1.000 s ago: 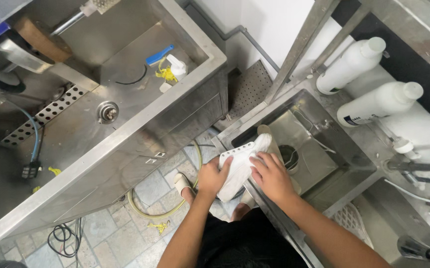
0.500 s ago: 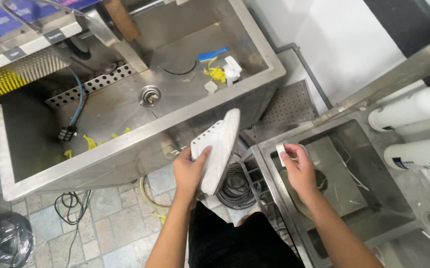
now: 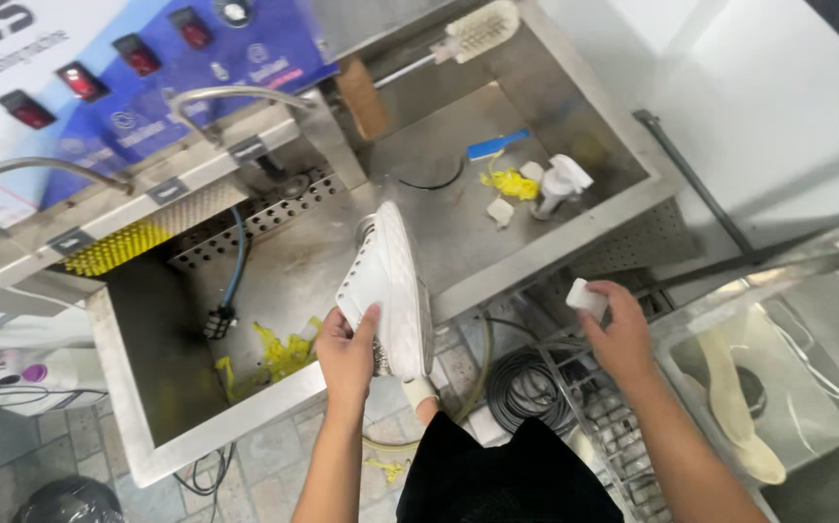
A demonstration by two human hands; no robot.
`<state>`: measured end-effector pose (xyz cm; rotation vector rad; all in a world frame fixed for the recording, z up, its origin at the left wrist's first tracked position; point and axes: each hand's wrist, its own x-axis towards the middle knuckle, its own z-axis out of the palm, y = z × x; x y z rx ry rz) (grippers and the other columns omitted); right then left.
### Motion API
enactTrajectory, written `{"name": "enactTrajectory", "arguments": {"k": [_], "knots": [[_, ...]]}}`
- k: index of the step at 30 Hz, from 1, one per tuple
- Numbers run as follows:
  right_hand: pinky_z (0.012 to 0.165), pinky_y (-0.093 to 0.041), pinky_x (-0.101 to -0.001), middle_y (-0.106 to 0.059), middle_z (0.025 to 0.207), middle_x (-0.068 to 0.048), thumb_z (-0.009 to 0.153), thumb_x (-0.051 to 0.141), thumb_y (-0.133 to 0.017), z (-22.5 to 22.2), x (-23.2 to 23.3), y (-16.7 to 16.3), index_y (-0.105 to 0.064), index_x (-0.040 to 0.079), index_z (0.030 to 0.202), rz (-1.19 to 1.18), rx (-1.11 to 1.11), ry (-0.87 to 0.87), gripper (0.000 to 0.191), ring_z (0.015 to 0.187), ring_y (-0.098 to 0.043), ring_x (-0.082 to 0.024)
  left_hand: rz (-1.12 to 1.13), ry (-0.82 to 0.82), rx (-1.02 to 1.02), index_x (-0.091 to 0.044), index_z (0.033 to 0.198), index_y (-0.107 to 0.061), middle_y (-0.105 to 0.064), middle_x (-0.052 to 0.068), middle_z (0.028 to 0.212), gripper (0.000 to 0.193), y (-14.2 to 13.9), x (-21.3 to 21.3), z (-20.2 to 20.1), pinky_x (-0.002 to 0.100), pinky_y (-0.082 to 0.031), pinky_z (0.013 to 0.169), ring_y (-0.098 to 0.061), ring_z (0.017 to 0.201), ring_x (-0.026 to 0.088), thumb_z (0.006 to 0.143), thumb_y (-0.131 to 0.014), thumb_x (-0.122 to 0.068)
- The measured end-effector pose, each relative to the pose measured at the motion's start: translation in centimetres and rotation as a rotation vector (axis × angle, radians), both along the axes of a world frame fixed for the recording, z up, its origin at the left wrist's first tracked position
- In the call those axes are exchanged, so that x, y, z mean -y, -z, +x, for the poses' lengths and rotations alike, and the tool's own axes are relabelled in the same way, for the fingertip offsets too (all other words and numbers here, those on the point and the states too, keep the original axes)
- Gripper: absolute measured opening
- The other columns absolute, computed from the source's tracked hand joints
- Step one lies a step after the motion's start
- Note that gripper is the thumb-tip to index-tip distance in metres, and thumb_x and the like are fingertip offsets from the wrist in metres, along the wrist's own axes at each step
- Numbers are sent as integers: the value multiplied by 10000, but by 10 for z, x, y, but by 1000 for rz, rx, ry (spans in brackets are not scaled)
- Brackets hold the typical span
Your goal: The person cleans a white sneaker using a handheld spray nozzle and a white cloth. They spray the shoe, wipe the upper and sole, and rinse the cloth in a sink, repeating the process across different areas of the shoe.
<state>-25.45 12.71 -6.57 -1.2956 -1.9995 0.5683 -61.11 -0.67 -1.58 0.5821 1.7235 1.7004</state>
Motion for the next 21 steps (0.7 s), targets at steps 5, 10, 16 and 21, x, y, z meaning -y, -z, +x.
{"name": "enactTrajectory", "arguments": {"k": [5, 10, 16, 21], "knots": [[1076, -444, -484, -636, 1315, -190, 836, -8, -683, -103, -25, -4, -621, 38, 1260, 98, 173, -90, 431, 1248, -566, -424, -36, -17, 53, 67, 1089, -675, -777, 81, 906, 250, 10, 23, -91, 222, -526, 668, -679, 741, 68, 921, -725, -111], [1063, -464, -466, -654, 1296, -180, 843, 43, -719, -140, -28, 9, -644, 41, 1230, 85, 296, -106, 394, 1239, -582, -409, -69, -15, 72, 69, 1087, -664, -774, 89, 878, 256, 18, 48, -137, 226, -514, 637, -664, 714, 66, 912, -729, -106], [1010, -476, -476, -669, 1215, -189, 891, 161, -764, -148, -29, 16, -657, 51, 1258, 67, 385, -45, 397, 1154, -587, -424, -15, -36, 260, 68, 1101, -641, -761, 78, 879, 256, 23, 59, -159, 243, -515, 638, -652, 702, 76, 905, -730, -70], [982, -493, -458, -681, 1173, -187, 874, 175, -767, -182, -21, -7, -693, 56, 1180, 163, 368, -52, 337, 1110, -610, -422, 67, 33, 215, 31, 1141, -612, -771, 61, 951, 324, 10, 54, -174, 240, -558, 720, -704, 804, 69, 860, -741, -64]]}}
